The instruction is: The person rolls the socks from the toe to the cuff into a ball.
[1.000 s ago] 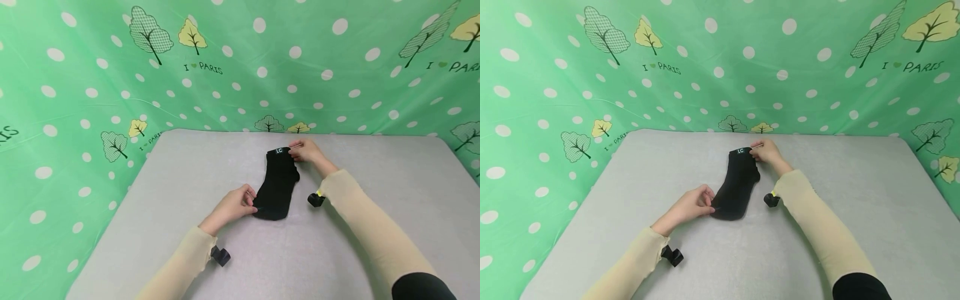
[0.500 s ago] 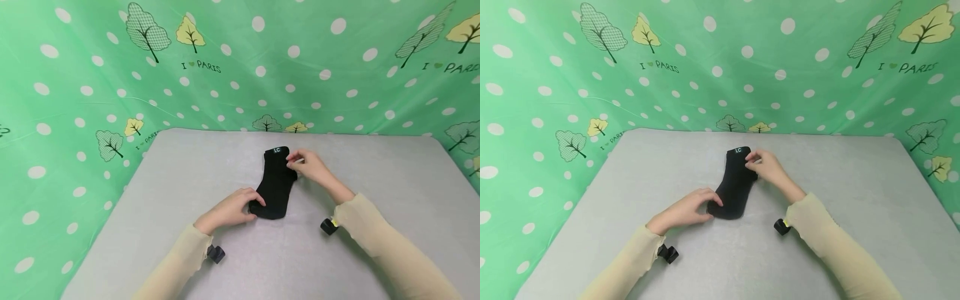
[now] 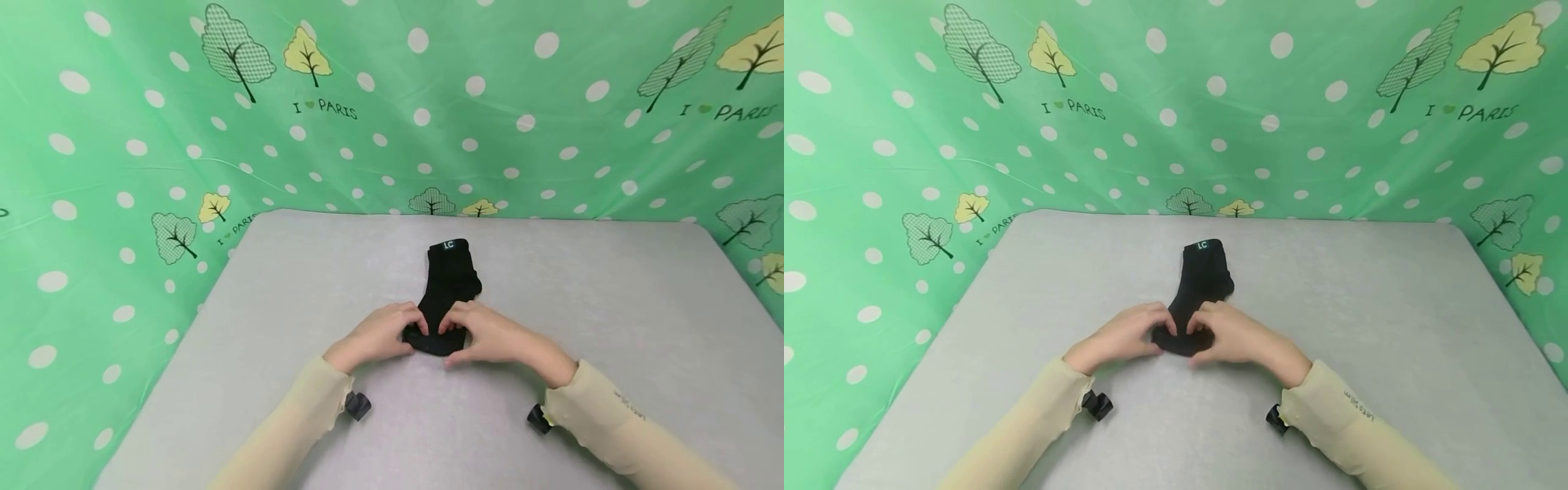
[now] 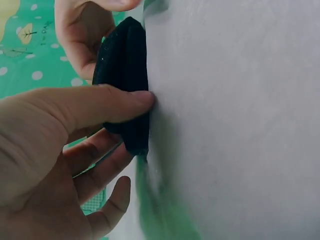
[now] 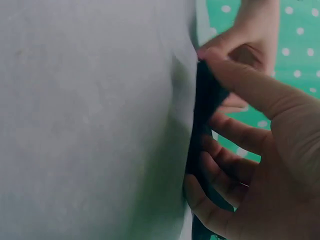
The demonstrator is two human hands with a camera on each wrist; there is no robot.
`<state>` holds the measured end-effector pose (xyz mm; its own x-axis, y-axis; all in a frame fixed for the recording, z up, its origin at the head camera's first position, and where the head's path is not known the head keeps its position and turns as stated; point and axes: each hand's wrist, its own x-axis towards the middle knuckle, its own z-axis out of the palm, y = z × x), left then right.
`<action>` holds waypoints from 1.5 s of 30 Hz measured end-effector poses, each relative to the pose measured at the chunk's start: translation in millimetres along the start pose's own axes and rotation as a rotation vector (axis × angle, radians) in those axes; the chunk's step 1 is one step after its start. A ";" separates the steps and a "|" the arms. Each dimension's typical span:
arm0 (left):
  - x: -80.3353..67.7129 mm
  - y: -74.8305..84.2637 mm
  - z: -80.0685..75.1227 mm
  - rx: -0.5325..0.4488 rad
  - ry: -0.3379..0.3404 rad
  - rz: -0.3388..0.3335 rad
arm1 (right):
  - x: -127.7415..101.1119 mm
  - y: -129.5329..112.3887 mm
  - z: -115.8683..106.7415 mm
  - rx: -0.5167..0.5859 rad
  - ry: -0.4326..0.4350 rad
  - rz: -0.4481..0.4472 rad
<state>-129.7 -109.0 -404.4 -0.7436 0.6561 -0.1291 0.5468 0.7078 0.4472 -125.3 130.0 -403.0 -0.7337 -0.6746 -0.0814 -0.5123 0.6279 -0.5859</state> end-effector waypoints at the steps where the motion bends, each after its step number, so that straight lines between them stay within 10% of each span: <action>1: 0.4 0.0 -0.6 0.002 0.006 -0.004 | 0.8 -1.5 2.4 -0.036 0.000 0.000; 10: 0.5 -6.1 -0.9 -0.079 0.069 -0.066 | 7.6 -4.4 10.7 -0.136 0.096 0.037; 22: 4.2 -3.3 0.6 -0.317 0.152 -0.101 | -1.2 7.1 -1.5 0.190 0.193 0.139; 36: 19.0 4.9 9.3 -0.174 0.275 -0.207 | 3.0 10.8 2.4 0.103 0.287 0.242; 45: 22.4 8.6 7.9 -0.095 0.240 -0.113 | 4.2 8.4 2.9 0.027 0.293 0.218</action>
<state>-138.7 -86.1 -410.4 -0.8740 0.4853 0.0256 0.4250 0.7378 0.5244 -131.4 131.3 -410.5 -0.9232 -0.3836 0.0250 -0.3203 0.7315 -0.6019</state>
